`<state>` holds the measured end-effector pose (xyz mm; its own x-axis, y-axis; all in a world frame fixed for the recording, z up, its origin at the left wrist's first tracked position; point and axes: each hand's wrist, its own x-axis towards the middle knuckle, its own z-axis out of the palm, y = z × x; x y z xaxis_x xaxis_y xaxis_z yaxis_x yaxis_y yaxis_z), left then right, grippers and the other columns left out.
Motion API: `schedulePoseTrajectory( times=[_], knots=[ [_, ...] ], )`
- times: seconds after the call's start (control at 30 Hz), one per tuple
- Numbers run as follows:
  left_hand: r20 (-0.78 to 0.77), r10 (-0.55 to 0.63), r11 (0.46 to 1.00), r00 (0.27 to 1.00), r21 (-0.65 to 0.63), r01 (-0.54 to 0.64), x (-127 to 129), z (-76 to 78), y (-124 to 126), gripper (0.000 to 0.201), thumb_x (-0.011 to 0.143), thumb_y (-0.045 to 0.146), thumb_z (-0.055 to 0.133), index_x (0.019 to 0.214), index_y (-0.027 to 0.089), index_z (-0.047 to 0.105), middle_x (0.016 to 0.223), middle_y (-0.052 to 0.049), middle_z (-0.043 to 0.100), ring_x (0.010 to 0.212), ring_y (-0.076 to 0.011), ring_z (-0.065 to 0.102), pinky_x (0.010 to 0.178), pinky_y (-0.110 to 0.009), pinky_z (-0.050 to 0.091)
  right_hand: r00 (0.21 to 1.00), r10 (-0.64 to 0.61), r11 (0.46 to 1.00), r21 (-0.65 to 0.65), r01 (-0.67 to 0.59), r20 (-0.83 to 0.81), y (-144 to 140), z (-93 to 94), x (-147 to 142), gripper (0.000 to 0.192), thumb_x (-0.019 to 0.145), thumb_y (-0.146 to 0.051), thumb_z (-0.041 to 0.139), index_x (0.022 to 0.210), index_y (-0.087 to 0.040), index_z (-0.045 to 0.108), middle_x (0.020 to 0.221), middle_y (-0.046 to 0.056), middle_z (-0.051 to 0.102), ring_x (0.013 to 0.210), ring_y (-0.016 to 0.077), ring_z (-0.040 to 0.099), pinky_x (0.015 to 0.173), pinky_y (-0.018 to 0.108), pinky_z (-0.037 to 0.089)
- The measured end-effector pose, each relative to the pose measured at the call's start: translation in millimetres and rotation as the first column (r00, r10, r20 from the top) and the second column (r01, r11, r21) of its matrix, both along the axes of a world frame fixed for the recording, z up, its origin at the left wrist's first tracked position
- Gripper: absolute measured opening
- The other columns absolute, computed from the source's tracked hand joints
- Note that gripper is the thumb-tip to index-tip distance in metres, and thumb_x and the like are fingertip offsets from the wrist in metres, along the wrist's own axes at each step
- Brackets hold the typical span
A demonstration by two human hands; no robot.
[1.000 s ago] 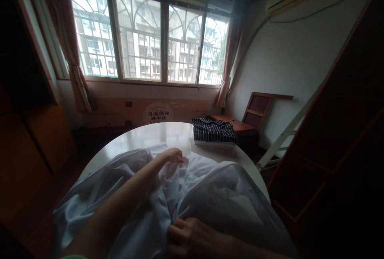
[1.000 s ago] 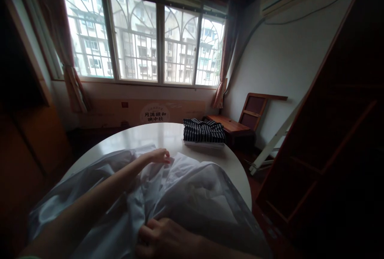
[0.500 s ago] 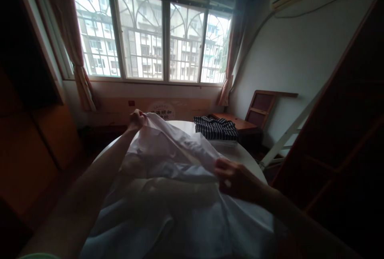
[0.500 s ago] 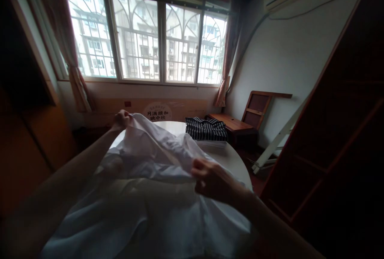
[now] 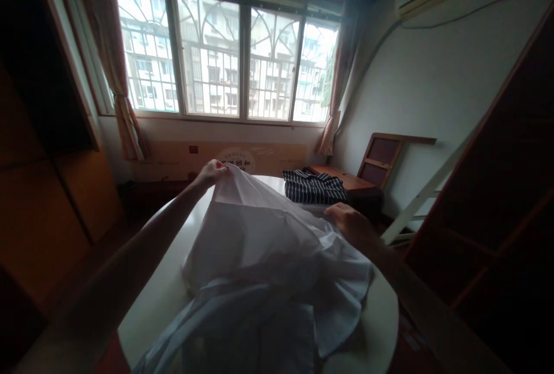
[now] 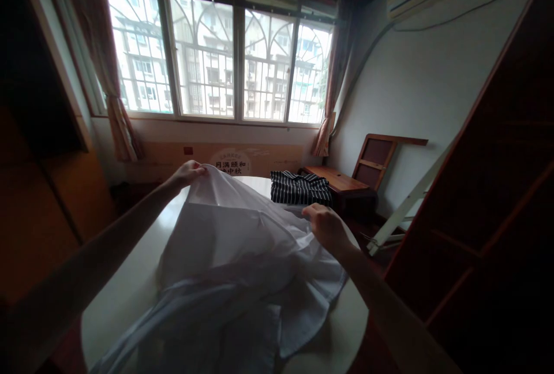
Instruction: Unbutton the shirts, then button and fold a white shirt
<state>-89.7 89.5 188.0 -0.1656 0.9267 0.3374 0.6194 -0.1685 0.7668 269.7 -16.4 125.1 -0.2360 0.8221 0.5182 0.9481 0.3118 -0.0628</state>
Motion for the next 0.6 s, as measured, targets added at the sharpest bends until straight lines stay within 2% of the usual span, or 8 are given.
schedulePoseTrajectory(
  times=[0.07, 0.13, 0.2, 0.3, 0.37, 0.43, 0.53, 0.6],
  knots=[
    [-0.205, 0.013, 0.99, 0.979, 0.137, 0.015, 13.5, -13.2, -2.8, 0.026, 0.068, 0.023, 0.058, 0.091, 0.011, 0.052, 0.091, -0.01, 0.059, 0.087, -0.0208, 0.055, 0.077, -0.032, 0.043, 0.98, 0.178, 0.983, -0.038, -0.182, -0.095, 3.9, -11.4, -21.3, 0.025, 0.082, -0.021, 0.043, 0.102, -0.016, 0.056, 0.103, 0.009, 0.059, 0.097, 0.0182, 0.054, 0.084, 0.031, 0.042],
    [-0.389, -0.063, 0.962, 0.919, 0.221, 0.159, 23.6, -26.5, -6.3, 0.037, 0.067, 0.024, 0.06, 0.1, 0.011, 0.049, 0.104, -0.012, 0.056, 0.098, -0.0218, 0.052, 0.084, -0.031, 0.04, 0.944, 0.294, 0.949, -0.069, -0.306, -0.148, 6.8, -20.4, -40.8, 0.042, 0.078, -0.032, 0.052, 0.116, -0.014, 0.047, 0.116, 0.012, 0.053, 0.108, 0.022, 0.049, 0.09, 0.037, 0.039],
    [-0.483, -0.218, 0.93, 0.848, 0.16, 0.331, 28.6, -38.5, -9.4, 0.046, 0.066, 0.022, 0.06, 0.109, 0.012, 0.046, 0.109, -0.012, 0.056, 0.1, -0.0208, 0.053, 0.083, -0.029, 0.041, 0.911, 0.359, 0.919, -0.094, -0.383, -0.205, 9.1, -26.0, -55.2, 0.051, 0.074, -0.033, 0.057, 0.119, -0.014, 0.044, 0.119, 0.014, 0.051, 0.109, 0.0233, 0.047, 0.09, 0.038, 0.039],
    [-0.556, -0.341, 0.907, 0.758, 0.016, 0.42, 26.2, -51.9, -9.4, 0.047, 0.066, 0.015, 0.057, 0.112, 0.015, 0.047, 0.103, -0.009, 0.061, 0.091, -0.0196, 0.057, 0.077, -0.027, 0.042, 0.849, 0.442, 0.867, -0.107, -0.487, -0.289, 7.1, -27.4, -66.1, 0.024, 0.076, -0.02, 0.052, 0.099, -0.015, 0.055, 0.1, 0.009, 0.059, 0.093, 0.0184, 0.055, 0.081, 0.032, 0.042],
    [-0.583, -0.306, 0.926, 0.753, 0.002, 0.378, 18.8, -57.5, -5.4, 0.036, 0.068, 0.011, 0.051, 0.104, 0.016, 0.055, 0.094, -0.006, 0.064, 0.085, -0.0186, 0.058, 0.073, -0.025, 0.042, 0.799, 0.525, 0.806, -0.13, -0.578, -0.293, -1.1, -24.9, -67.8, 0.011, 0.075, -0.011, 0.047, 0.076, -0.015, 0.057, 0.082, 0.005, 0.059, 0.079, 0.0143, 0.054, 0.072, 0.027, 0.043],
    [-0.579, -0.206, 0.961, 0.789, 0.034, 0.275, 7.8, -61.5, 0.4, 0.026, 0.07, 0.012, 0.047, 0.092, 0.016, 0.06, 0.087, -0.006, 0.064, 0.08, -0.0178, 0.059, 0.069, -0.024, 0.042, 0.754, 0.61, 0.73, -0.195, -0.655, -0.244, -14.7, -22.1, -66.4, 0.016, 0.069, -0.004, 0.045, 0.06, -0.015, 0.051, 0.073, 0.002, 0.055, 0.073, 0.0118, 0.05, 0.067, 0.023, 0.04],
    [-0.535, 0.006, 0.994, 0.845, 0.093, 0.052, -12.7, -66.8, 6.1, 0.017, 0.072, 0.016, 0.047, 0.081, 0.014, 0.061, 0.081, -0.007, 0.062, 0.075, -0.0179, 0.057, 0.066, -0.025, 0.043, 0.72, 0.682, 0.647, -0.356, -0.675, -0.127, -38.2, -22.2, -59.3, 0.019, 0.059, 0.002, 0.041, 0.052, -0.015, 0.045, 0.065, -0.001, 0.052, 0.069, 0.0099, 0.045, 0.067, 0.022, 0.037],
    [-0.494, 0.1, 0.992, 0.864, 0.12, -0.046, -26.6, -70.4, 5.0, 0.016, 0.073, 0.018, 0.047, 0.08, 0.015, 0.06, 0.08, -0.008, 0.06, 0.077, -0.019, 0.056, 0.068, -0.027, 0.043, 0.72, 0.691, 0.623, -0.455, -0.636, -0.059, -50.3, -25.3, -50.8, 0.018, 0.058, 0.001, 0.04, 0.051, -0.015, 0.045, 0.062, -0.002, 0.051, 0.068, 0.0098, 0.045, 0.068, 0.022, 0.035]
  ],
)
